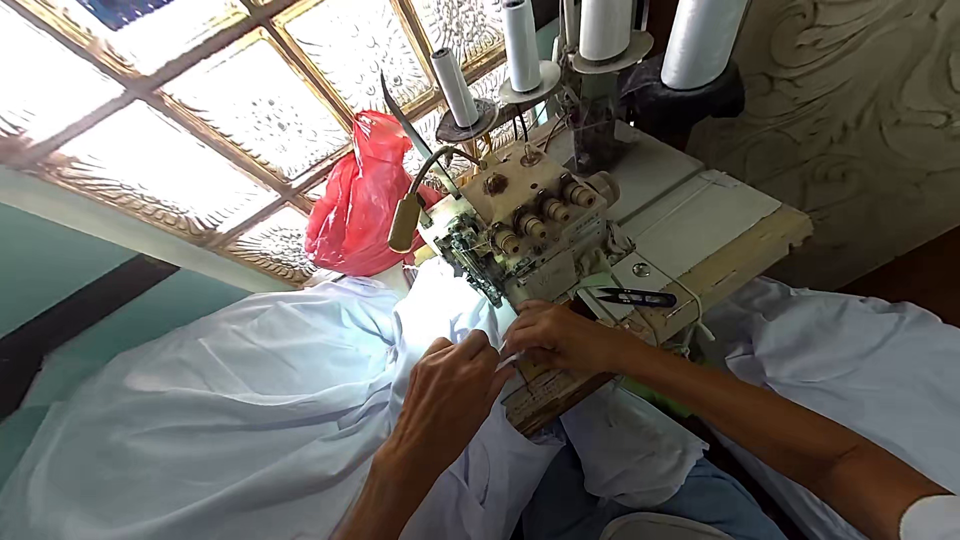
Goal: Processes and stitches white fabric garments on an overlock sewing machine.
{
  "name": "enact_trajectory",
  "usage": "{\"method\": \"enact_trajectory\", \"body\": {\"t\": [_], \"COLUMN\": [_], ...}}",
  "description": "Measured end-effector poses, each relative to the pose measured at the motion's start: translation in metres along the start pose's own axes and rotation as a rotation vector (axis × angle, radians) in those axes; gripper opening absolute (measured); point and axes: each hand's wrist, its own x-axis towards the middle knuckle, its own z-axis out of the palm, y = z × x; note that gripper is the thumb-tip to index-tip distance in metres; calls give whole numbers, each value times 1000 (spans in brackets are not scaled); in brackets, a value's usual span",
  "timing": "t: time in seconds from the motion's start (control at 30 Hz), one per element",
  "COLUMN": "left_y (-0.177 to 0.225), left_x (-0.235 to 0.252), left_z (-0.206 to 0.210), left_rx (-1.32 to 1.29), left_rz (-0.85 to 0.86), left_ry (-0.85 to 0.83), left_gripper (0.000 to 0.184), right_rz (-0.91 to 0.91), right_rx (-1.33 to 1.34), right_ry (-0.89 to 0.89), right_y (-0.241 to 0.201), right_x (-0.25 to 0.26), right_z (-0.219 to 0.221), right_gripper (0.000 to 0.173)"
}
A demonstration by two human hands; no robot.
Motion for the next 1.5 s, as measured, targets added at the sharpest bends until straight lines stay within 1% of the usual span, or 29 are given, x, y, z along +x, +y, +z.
{"method": "enact_trajectory", "body": {"t": [0.1, 0.23, 0.43, 0.5, 0.57, 0.63, 0.7, 0.73, 0.77, 0.83, 0.9, 0.97, 1.03, 1.07, 1.13, 1.2, 1.27, 1.37, 1.43, 1.5], "left_y": [3, 4, 7, 6, 4, -4, -23, -37, -52, -81, -91, -88, -80, -75, -70, -68, -64, -54, -44, -30], "left_x": [2, 3, 9, 10, 10, 7, 3, 0, -3, -13, -27, -43, -53, -57, -64, -70, -72, -67, -61, -53], "left_z": [4, 8, 13, 13, 7, -6, -23, -34, -46, -72, -98, -116, -131, -137, -147, -148, -143, -137, -132, -120], "left_rx": [-17, -17, 2, 28, 45, 60, 129, 186, 241, 305, 239, 100, -65, -105, -67, 10, 60, 87, 59, 21], "left_rz": [-8, -12, -24, -12, 6, -6, -45, -64, -67, -28, 15, 77, 114, 117, 106, 61, -8, -102, -95, -44], "left_ry": [-31, -48, -60, -78, -149, -281, -389, -411, -404, -339, -297, -255, -251, -254, -266, -263, -237, -180, -149, -157], "left_gripper": [27, 25, 20, 20, 22, 26, 29, 29, 27, 24, 23, 29, 31, 31, 34, 36, 33, 30, 29, 29], "right_rz": [3, 7, -4, -13, -18, -18, -21, -19, -21, -36, -40, -38, -48, -44, -38, -66, -103, -90, -95, -106], "right_rx": [-6, 2, -35, -56, -72, -98, -143, -170, -194, -228, -229, -222, -204, -189, -154, -134, -114, -72, -35, 12], "right_ry": [4, 1, 73, 94, 85, 51, 32, 22, 18, 29, 37, 31, 6, -16, -47, -56, -54, -75, -55, -43], "right_y": [0, 1, 5, 9, 10, 10, 8, 7, 5, 4, 4, 5, 8, 8, 4, -2, -7, -19, -25, -26], "right_x": [0, 0, -1, 1, 3, 5, 6, 7, 9, 13, 16, 20, 26, 29, 37, 43, 46, 43, 37, 30], "right_z": [0, 1, 1, 2, 1, 0, -1, -2, -2, -4, -3, -1, 1, 1, 2, 4, 10, 12, 9, 5], "right_gripper": [21, 21, 19, 18, 19, 19, 18, 17, 17, 15, 14, 15, 18, 20, 19, 14, 12, 9, 6, 5]}}
